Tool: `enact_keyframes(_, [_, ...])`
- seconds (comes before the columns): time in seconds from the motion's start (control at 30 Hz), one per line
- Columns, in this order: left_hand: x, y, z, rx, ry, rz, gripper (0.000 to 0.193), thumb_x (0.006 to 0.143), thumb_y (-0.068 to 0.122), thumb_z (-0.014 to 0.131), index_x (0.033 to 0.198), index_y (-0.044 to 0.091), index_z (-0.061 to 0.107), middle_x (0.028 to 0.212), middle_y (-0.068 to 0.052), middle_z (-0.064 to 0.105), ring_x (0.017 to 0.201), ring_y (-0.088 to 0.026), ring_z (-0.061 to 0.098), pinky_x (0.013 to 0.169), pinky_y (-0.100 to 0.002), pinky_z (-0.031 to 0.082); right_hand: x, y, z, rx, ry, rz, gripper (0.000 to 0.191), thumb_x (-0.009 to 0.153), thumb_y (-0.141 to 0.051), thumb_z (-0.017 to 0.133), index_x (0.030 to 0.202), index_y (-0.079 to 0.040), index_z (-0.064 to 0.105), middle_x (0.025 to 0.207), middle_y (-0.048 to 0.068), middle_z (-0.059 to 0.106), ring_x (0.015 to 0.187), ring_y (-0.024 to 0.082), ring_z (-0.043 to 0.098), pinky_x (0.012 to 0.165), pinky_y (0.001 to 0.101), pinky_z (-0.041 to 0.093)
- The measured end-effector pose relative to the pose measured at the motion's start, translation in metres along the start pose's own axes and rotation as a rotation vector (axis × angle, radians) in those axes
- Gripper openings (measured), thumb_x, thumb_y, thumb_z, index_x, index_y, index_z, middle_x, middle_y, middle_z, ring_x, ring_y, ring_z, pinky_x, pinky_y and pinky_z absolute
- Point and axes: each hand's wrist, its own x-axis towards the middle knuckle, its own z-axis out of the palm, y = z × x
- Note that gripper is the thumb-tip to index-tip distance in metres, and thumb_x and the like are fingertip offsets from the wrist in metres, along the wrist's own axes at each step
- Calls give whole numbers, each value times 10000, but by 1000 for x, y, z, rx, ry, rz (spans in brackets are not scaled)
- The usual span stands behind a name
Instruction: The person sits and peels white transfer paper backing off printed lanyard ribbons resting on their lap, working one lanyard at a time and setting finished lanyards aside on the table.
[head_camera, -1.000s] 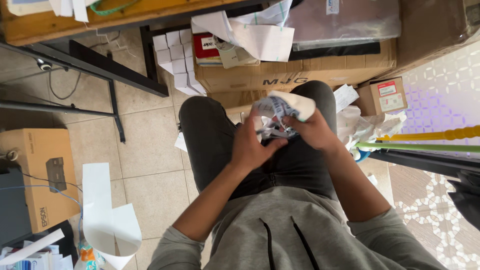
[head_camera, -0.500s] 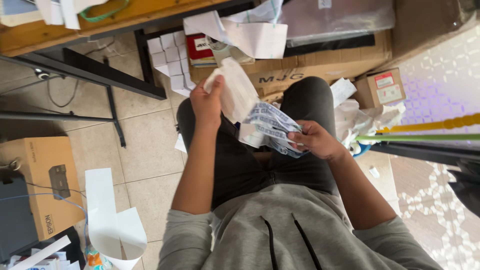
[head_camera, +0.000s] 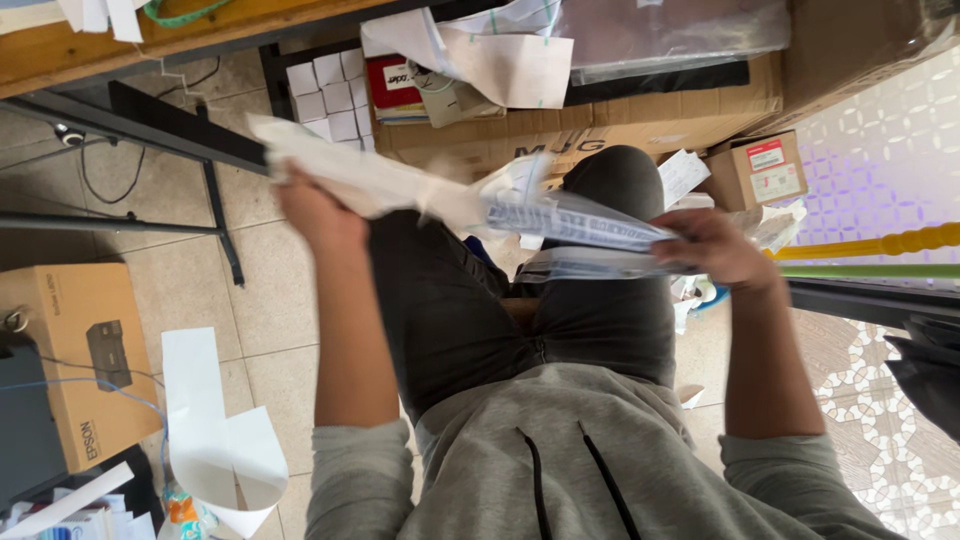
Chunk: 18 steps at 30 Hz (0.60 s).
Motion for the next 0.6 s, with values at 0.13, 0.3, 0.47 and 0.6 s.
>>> enact_keyframes(0.13, [51,49,-55,-346,16,109,292,1049,290,358,1105,68,541,911,-89,580,774,-196,607,691,-364,549,-16,31,-46,175,98,98,123,935,-69,728,918,23,649,628,-26,452,482,71,368,431,278,281])
enact_keyframes(0.3, [41,34,-64,-367,-216,-19,287,1053,256,375,931,85,571,751,-60,576,640,-177,607,632,-351,548,-24,44,-43,175,115,94,229,893,-138,707,1041,25,647,729,-5,498,560,81,388,479,274,294])
enact_keyframes(0.47, [-61,-51,0,-161,-675,-407,133,958,12,591,1076,28,650,916,-83,710,753,-217,708,677,-349,601,-22,9,10,514,-48,-107,838,890,-599,632,1424,36,516,1136,109,652,849,125,540,736,267,447])
enact_keyframes(0.6, [-140,-78,36,71,-818,-682,356,873,100,739,1216,76,645,1079,-53,732,979,-209,725,825,-354,639,-14,-35,49,676,-73,-143,1187,845,-869,514,1546,80,382,1346,175,595,1143,194,596,930,305,476])
